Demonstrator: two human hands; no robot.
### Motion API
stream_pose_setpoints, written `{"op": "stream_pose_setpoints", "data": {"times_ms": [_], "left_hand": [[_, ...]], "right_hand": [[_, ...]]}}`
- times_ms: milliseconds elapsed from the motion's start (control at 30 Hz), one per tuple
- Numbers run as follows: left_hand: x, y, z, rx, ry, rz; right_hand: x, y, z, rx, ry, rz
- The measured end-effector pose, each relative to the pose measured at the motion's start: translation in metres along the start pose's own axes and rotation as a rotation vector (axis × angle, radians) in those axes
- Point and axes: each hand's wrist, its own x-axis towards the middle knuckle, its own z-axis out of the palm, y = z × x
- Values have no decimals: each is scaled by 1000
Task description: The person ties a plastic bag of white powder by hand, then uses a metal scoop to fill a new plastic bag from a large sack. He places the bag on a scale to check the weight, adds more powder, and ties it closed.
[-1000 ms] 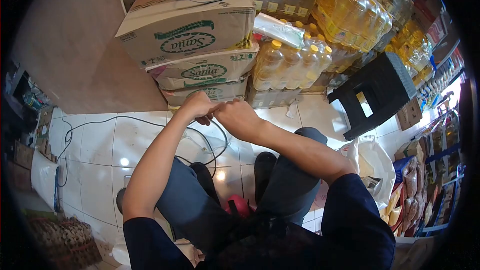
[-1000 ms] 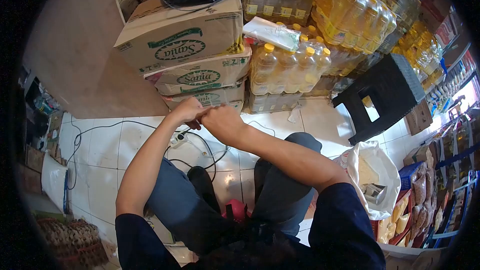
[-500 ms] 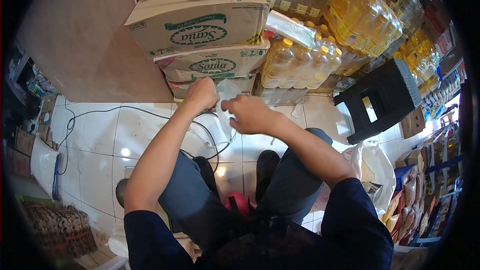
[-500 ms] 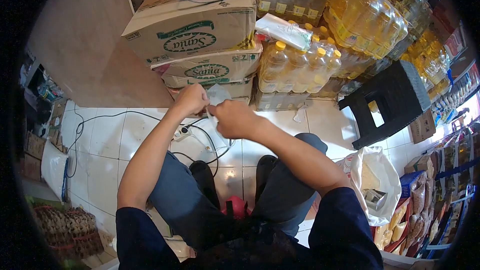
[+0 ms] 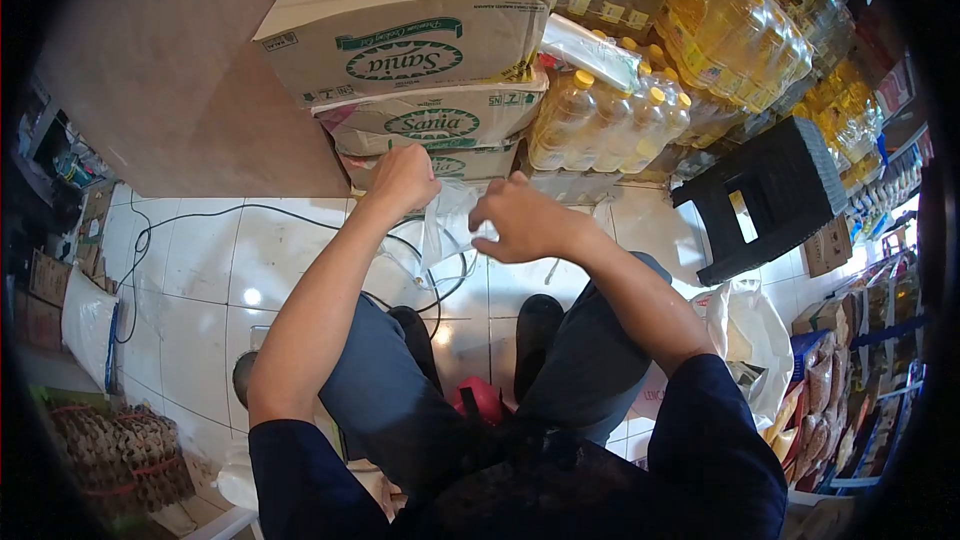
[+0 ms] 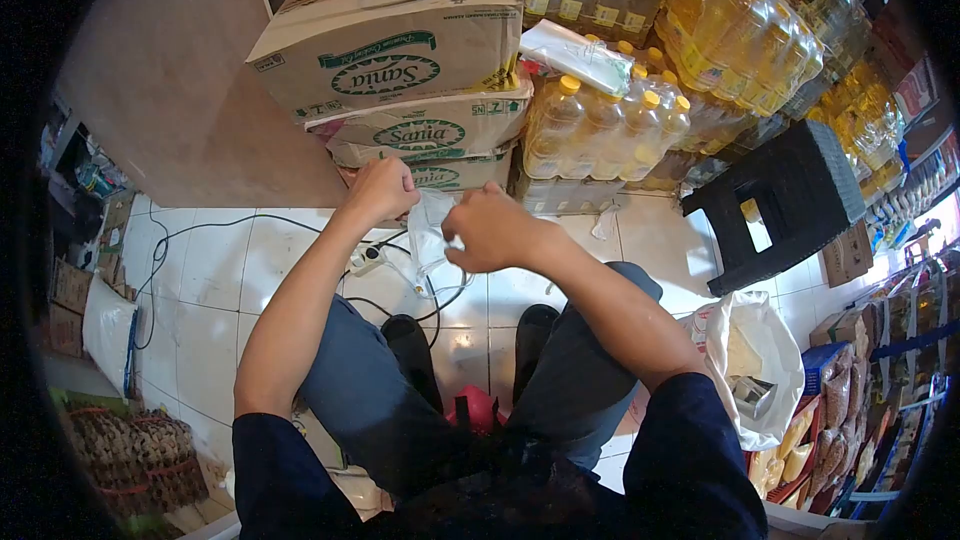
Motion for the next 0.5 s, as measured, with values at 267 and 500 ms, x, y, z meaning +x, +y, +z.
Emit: {"op": "stream_pose_setpoints", "data": {"times_ms": [267, 500], "left_hand": [[25, -48, 31, -36, -70, 337], [17, -33, -1, -382, -285, 8]], "right_hand": [[-64, -7, -32, 596, 878, 117], [-270, -47, -82, 298, 859, 829]]}}
